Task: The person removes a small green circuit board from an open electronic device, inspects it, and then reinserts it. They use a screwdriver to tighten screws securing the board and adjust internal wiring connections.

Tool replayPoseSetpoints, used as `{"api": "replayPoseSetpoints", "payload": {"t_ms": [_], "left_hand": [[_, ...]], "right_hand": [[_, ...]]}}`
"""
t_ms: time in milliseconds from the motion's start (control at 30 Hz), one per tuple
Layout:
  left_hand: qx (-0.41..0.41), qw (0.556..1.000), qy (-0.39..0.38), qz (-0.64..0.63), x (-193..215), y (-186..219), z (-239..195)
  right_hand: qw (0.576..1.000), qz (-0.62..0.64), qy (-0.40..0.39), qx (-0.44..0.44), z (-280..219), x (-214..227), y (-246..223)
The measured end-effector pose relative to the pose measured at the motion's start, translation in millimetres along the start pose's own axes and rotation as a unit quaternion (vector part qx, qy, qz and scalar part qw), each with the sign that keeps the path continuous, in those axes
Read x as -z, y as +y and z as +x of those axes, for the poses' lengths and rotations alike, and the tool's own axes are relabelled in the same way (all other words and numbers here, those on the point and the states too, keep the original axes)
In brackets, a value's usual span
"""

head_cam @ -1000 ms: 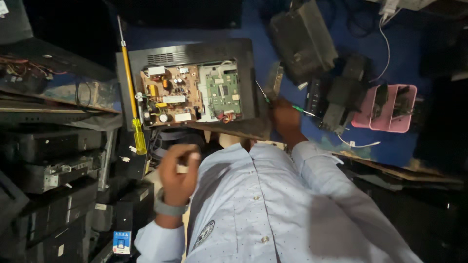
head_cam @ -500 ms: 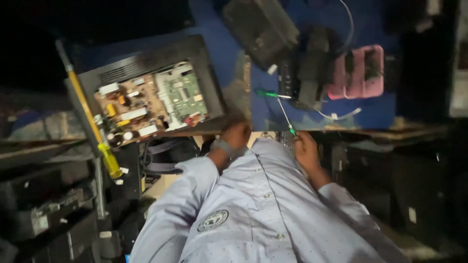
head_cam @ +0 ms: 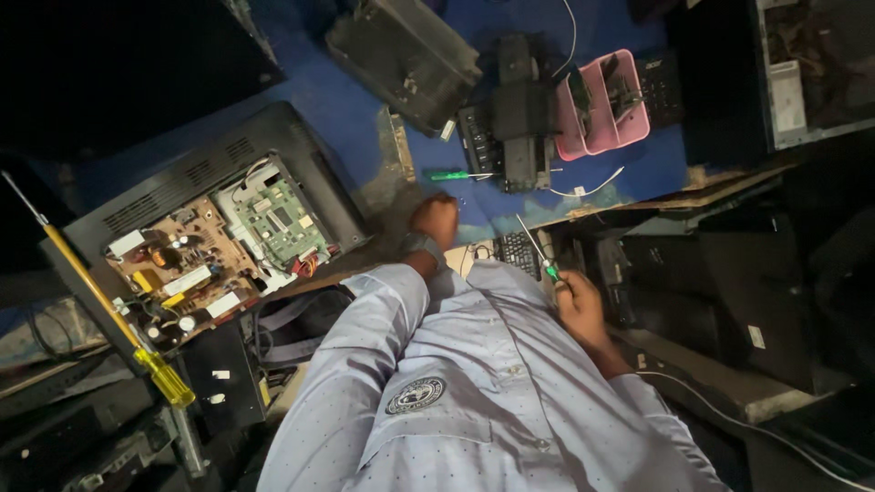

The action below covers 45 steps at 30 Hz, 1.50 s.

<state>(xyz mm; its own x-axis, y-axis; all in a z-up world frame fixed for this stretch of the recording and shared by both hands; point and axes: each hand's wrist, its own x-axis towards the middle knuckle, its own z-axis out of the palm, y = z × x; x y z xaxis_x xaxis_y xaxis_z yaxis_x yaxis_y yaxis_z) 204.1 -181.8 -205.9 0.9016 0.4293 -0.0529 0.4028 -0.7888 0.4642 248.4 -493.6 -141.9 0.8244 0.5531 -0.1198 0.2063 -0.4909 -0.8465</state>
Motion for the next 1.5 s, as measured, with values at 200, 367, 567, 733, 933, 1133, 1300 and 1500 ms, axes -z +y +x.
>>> {"api": "replayPoseSetpoints", "payload": {"t_ms": [200, 367, 567, 733, 933, 1133, 1300, 1500], "left_hand": [[0.03, 0.983, 0.045, -0.175, 9, 11, -5], [0.026, 0.898, 0.057, -0.435, 78, 26, -53], [0.111, 0.77, 0.041, -0.626, 151, 39, -118], [0.101, 0.66, 0.198, -0.717, 188, 31, -167], [0.112, 0.476, 0.267, -0.83, 198, 25, -188], [0.095, 0.507, 0.271, -0.813, 201, 25, -190], [0.086, 0.546, 0.277, -0.786, 207, 24, -187], [0.097, 0.589, 0.263, -0.758, 214, 25, -183]], "right_hand": [[0.995, -0.009, -0.026, 0.095, 14, 3, 5], [0.988, 0.133, -0.079, 0.021, 34, 0, -6], [0.978, 0.113, -0.147, 0.091, 66, 8, -71], [0.961, 0.085, -0.178, 0.195, 75, -1, -140], [0.941, -0.02, -0.164, 0.296, 64, -9, -218], [0.91, -0.044, -0.175, 0.373, 63, -15, -259], [0.902, -0.043, -0.19, 0.386, 64, -14, -263], [0.905, -0.048, -0.189, 0.379, 64, -16, -261]]}}
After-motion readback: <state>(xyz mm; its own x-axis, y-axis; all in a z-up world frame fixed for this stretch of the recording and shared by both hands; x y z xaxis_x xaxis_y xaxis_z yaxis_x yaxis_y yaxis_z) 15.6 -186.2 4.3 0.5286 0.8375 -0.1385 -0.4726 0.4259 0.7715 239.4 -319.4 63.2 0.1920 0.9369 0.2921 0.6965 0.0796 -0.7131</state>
